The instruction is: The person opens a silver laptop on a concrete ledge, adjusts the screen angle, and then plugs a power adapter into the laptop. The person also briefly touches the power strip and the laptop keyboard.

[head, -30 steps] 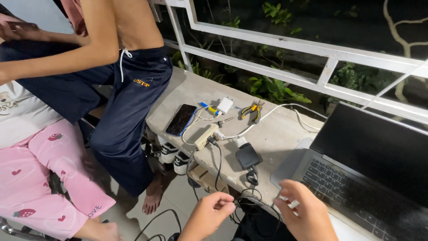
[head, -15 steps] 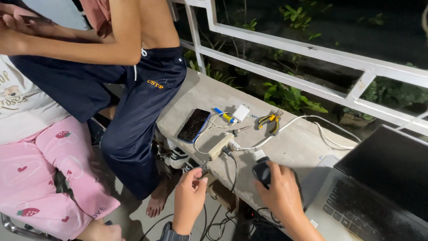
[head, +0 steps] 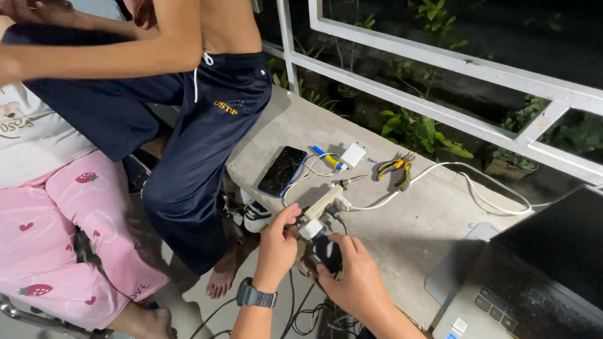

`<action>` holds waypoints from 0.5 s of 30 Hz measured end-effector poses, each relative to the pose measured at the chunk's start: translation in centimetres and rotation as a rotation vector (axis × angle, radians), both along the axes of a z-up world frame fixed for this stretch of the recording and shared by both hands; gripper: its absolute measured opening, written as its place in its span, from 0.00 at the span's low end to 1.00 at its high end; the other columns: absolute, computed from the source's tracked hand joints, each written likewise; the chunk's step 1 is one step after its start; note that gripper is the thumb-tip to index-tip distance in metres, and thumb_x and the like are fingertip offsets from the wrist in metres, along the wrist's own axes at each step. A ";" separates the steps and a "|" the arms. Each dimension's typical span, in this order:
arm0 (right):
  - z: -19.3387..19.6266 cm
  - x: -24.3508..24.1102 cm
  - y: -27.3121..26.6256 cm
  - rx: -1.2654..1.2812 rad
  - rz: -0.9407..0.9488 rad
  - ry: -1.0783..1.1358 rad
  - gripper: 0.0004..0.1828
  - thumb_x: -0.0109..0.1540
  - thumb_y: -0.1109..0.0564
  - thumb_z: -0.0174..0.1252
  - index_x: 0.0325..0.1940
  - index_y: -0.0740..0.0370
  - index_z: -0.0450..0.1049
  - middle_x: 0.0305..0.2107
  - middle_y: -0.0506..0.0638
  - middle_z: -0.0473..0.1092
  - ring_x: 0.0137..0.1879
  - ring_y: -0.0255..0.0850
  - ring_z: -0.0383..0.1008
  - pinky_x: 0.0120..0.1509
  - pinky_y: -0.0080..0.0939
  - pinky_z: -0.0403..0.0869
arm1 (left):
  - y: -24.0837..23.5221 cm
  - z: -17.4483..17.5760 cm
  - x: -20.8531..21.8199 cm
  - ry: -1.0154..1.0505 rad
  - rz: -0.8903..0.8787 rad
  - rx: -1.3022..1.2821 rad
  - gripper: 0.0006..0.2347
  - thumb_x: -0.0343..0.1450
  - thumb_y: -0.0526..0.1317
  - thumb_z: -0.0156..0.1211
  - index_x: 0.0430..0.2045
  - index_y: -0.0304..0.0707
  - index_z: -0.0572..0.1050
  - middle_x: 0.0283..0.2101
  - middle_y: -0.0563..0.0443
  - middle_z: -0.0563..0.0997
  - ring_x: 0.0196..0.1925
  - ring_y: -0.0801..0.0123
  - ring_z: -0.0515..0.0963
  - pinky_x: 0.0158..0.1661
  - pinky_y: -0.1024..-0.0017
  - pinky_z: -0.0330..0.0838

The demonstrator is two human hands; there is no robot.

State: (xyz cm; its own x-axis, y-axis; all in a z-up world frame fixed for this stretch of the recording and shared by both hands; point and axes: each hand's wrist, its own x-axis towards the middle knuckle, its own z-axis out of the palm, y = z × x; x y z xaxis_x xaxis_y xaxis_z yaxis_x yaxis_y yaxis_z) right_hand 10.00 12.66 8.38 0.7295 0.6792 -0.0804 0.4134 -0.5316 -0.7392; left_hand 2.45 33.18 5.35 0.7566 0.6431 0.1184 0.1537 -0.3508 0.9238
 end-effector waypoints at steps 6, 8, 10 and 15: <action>-3.3 1.2 -0.3 -0.091 -0.030 -0.365 0.37 0.60 0.41 0.71 0.72 0.50 0.72 0.58 0.51 0.75 0.67 0.53 0.75 0.51 0.65 0.85 | -0.4 -0.1 0.8 0.065 -0.081 0.045 0.28 0.78 0.25 0.43 0.75 0.45 0.74 0.72 0.50 0.85 0.74 0.57 0.82 0.72 0.58 0.78; -3.8 1.7 -0.8 -0.022 0.043 -0.639 0.36 0.59 0.44 0.72 0.69 0.57 0.74 0.53 0.54 0.76 0.56 0.59 0.77 0.53 0.59 0.80 | -0.4 -0.8 1.6 0.083 -0.155 0.171 0.27 0.79 0.28 0.50 0.77 0.43 0.71 0.76 0.41 0.79 0.78 0.46 0.75 0.73 0.50 0.75; -3.9 2.0 -0.9 -0.053 0.025 -0.661 0.36 0.60 0.44 0.71 0.70 0.57 0.74 0.54 0.53 0.77 0.57 0.58 0.77 0.54 0.59 0.79 | -0.7 -0.6 2.1 0.091 -0.156 0.181 0.26 0.79 0.27 0.52 0.77 0.43 0.72 0.75 0.40 0.79 0.77 0.45 0.75 0.73 0.48 0.75; -3.4 2.3 -1.4 -0.014 0.049 -0.810 0.33 0.58 0.45 0.69 0.64 0.62 0.76 0.50 0.57 0.79 0.51 0.61 0.74 0.61 0.57 0.73 | -0.6 -2.2 3.2 0.103 -0.125 0.280 0.23 0.78 0.28 0.57 0.71 0.37 0.78 0.67 0.38 0.85 0.71 0.43 0.78 0.67 0.48 0.79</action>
State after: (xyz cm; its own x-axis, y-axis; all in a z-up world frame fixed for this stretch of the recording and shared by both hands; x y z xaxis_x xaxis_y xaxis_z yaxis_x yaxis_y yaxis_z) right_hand 12.26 11.28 4.97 0.5342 0.7146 0.4516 0.8406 -0.5058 -0.1939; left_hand 5.62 32.56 3.13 0.8448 0.4976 0.1967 0.1806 -0.6112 0.7706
